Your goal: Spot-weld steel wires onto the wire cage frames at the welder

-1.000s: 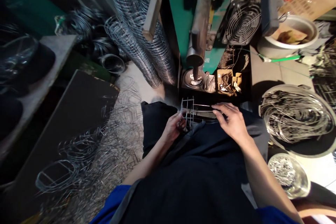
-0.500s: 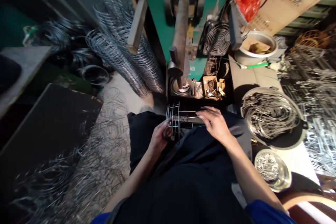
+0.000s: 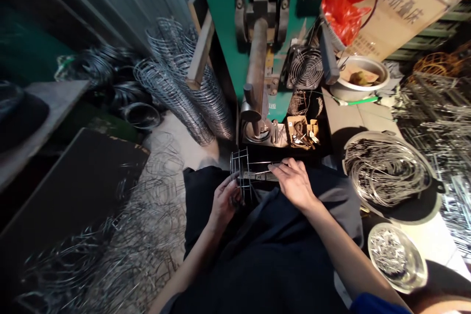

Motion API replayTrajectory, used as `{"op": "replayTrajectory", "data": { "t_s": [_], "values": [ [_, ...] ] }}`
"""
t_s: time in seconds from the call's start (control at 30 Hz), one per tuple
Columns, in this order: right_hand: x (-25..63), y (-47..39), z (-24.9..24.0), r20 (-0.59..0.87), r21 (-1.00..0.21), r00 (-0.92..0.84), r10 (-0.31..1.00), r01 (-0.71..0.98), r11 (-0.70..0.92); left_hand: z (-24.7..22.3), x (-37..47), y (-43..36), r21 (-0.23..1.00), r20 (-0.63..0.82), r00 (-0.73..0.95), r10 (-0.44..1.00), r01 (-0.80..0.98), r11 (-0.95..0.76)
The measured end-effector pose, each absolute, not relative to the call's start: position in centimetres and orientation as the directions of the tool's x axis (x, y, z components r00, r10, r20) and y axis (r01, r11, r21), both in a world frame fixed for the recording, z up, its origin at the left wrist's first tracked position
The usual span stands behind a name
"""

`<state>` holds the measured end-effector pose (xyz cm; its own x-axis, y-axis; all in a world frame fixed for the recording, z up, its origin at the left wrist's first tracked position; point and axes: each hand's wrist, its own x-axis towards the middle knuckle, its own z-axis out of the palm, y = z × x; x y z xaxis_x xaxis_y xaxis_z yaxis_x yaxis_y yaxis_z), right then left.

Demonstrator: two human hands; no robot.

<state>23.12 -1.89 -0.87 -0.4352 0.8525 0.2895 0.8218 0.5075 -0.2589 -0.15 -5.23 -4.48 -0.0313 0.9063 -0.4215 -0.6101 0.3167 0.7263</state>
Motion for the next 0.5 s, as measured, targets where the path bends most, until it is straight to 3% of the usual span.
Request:
{"op": "replayTrajectory", "data": {
  "t_s": [0.27, 0.5],
  "values": [
    [22.1, -0.3, 0.3, 0.426, -0.384, -0.449, 0.786, 0.696, 0.606, -4.0, -1.3, -4.7, 0.753, -0.367, -0.029, 0.93, -0.597, 0.278],
    [21.6, 1.8, 1.7, 0.422, -0.379, -0.489, 0.763, 0.669, 0.639, -3.5, -2.1, -3.4, 0.742, -0.334, -0.047, 0.941, -0.629, 0.232]
  ]
}}
